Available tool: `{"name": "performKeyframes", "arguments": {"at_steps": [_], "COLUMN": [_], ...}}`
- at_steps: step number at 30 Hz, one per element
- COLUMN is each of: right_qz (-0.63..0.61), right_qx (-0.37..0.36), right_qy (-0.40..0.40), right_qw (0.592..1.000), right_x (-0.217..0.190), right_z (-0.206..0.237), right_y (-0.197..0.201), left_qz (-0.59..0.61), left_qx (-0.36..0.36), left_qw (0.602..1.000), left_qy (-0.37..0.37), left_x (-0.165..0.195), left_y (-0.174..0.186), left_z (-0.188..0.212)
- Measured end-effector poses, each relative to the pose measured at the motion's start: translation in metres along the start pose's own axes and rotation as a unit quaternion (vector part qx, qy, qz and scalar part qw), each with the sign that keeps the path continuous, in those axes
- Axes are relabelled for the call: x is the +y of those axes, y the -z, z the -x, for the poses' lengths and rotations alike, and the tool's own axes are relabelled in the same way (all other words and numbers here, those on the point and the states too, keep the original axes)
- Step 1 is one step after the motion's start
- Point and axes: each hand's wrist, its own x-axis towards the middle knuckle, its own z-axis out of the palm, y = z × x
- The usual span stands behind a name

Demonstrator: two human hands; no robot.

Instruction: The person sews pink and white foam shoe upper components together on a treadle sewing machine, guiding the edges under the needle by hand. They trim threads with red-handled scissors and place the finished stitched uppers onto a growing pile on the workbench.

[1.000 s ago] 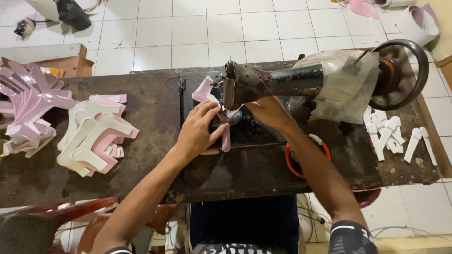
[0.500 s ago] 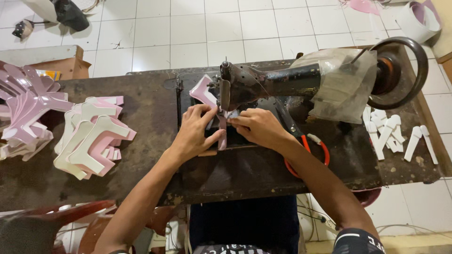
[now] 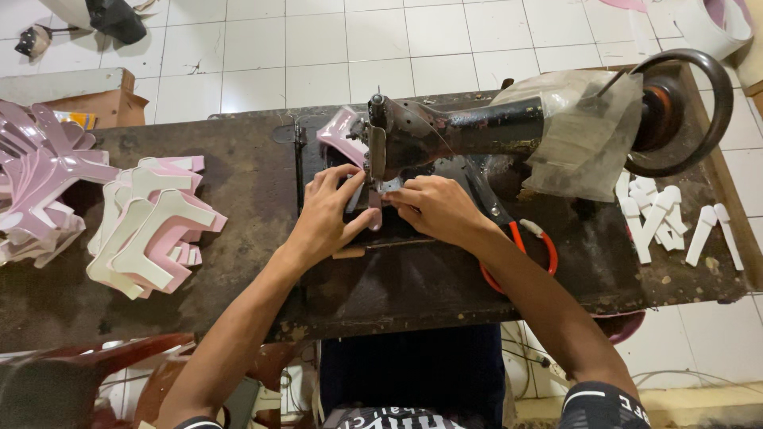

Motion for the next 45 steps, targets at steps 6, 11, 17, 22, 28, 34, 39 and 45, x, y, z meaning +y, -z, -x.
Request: {"name": "performKeyframes", "arguments": {"at_steps": [6, 11, 17, 22, 28, 34, 39, 45], "right_qz": [0.005, -0.057, -0.127, -0.128, -0.113, -0.447, -0.550, -0.528], "right_qx": [0.005, 0.016, -0.004, 0.045, 0.094, 0.081, 0.111, 0.092], "right_qy": [0.000, -0.134, -0.305, -0.218, -0.093, -0.332, -0.241, -0.252], "right_qw": [1.000, 0.989, 0.944, 0.967, 0.985, 0.827, 0.792, 0.806], "right_x": [0.001, 0.019, 0.085, 0.116, 0.095, 0.076, 0.080, 0.083], "right_z": [0.001, 0.003, -0.008, -0.005, 0.002, -0.003, -0.002, 0.002], "right_y": [-0.003, -0.010, -0.034, -0.053, -0.043, -0.037, -0.043, -0.043], "left_qz": [0.012, 0.024, 0.028, 0.038, 0.040, 0.012, -0.044, -0.103], "left_qx": [-0.012, -0.024, -0.012, 0.010, 0.024, 0.016, 0.030, 0.053], "left_qw": [1.000, 0.999, 1.000, 0.999, 0.999, 1.000, 0.998, 0.992], "left_qy": [-0.005, -0.009, -0.002, 0.005, -0.009, -0.019, -0.038, -0.039], "left_x": [-0.007, -0.015, -0.018, -0.016, -0.016, -0.020, -0.018, -0.004], "left_y": [-0.001, -0.002, -0.006, -0.007, -0.010, -0.011, -0.007, -0.005], "left_z": [-0.005, -0.009, -0.014, -0.016, -0.018, -0.019, -0.018, -0.010]}}
